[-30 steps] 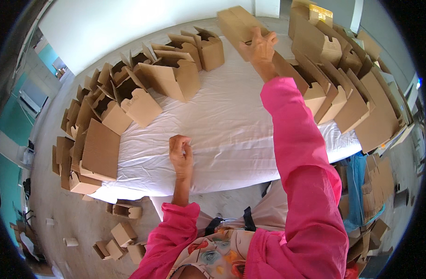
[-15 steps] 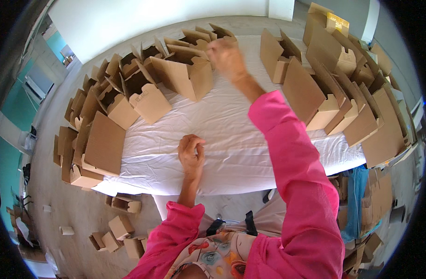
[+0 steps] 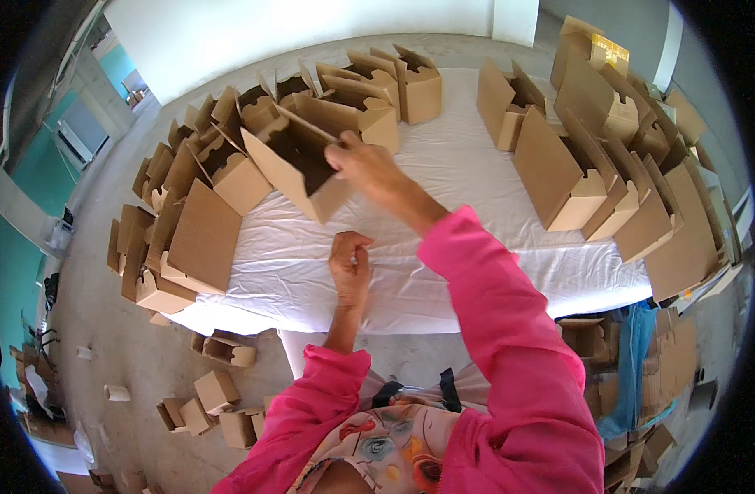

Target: The person places bottles wrapped in plastic into cardboard boxes, one by one, and luego closes the top flaps of each box.

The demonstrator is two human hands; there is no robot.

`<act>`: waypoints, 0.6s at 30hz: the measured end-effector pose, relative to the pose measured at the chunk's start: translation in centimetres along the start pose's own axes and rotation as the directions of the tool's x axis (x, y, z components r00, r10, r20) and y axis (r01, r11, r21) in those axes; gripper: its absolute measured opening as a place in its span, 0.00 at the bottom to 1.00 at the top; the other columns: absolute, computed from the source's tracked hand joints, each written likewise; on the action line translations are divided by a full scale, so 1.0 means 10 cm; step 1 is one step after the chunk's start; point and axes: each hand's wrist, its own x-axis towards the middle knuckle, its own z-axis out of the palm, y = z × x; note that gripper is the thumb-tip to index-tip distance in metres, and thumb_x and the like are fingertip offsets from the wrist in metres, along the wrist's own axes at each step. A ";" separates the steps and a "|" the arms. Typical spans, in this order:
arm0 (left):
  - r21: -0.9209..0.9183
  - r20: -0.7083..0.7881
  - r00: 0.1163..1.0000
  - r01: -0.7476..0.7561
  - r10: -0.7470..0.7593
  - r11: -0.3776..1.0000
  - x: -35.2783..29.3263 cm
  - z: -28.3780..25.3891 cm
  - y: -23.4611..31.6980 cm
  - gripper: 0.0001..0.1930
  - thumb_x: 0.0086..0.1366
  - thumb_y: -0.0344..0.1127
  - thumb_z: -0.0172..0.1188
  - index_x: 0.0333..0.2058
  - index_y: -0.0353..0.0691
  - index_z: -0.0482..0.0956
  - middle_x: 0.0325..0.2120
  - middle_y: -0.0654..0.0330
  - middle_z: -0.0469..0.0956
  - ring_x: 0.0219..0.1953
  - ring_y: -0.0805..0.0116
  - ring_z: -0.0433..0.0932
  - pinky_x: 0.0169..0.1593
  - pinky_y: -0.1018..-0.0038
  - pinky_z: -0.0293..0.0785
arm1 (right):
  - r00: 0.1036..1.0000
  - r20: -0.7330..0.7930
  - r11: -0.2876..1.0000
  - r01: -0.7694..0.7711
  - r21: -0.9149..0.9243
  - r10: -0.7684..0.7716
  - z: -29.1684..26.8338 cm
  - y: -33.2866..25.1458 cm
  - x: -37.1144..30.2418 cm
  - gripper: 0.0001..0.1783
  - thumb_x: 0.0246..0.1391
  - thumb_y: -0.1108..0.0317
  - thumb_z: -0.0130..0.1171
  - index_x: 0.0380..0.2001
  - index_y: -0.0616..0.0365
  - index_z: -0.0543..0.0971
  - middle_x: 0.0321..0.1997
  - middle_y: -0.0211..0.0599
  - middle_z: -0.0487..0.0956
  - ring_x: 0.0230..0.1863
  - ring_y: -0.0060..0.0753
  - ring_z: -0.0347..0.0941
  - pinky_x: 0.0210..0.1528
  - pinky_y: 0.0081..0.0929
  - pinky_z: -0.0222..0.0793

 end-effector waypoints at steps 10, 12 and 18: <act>0.252 0.053 0.918 -0.393 0.393 0.884 0.69 -0.58 1.11 0.11 0.62 0.30 0.53 0.43 0.36 0.76 0.40 0.50 0.75 0.45 0.51 0.71 0.52 0.59 0.63 | 0.977 0.027 0.969 -0.214 0.123 0.212 -1.35 -0.32 -1.24 0.14 0.40 0.89 0.53 0.27 0.60 0.66 0.41 0.41 0.75 0.37 0.46 0.74 0.36 0.35 0.69; 0.176 0.269 0.923 -0.327 0.274 0.929 0.77 -0.62 1.09 0.09 0.62 0.33 0.55 0.38 0.35 0.77 0.35 0.52 0.76 0.41 0.52 0.72 0.47 0.62 0.65 | 0.962 0.022 0.946 -0.272 0.176 0.272 -1.42 -0.25 -1.37 0.13 0.40 0.90 0.52 0.28 0.60 0.69 0.42 0.41 0.76 0.38 0.46 0.75 0.36 0.33 0.70; 0.082 0.436 0.896 0.053 -0.084 0.995 0.79 -0.73 1.14 0.16 0.65 0.37 0.54 0.25 0.28 0.75 0.24 0.48 0.76 0.29 0.52 0.73 0.38 0.67 0.69 | 0.990 -0.105 0.994 -0.098 -0.055 0.092 -1.48 -0.25 -1.35 0.07 0.42 0.83 0.55 0.26 0.62 0.77 0.37 0.40 0.76 0.36 0.42 0.72 0.37 0.31 0.70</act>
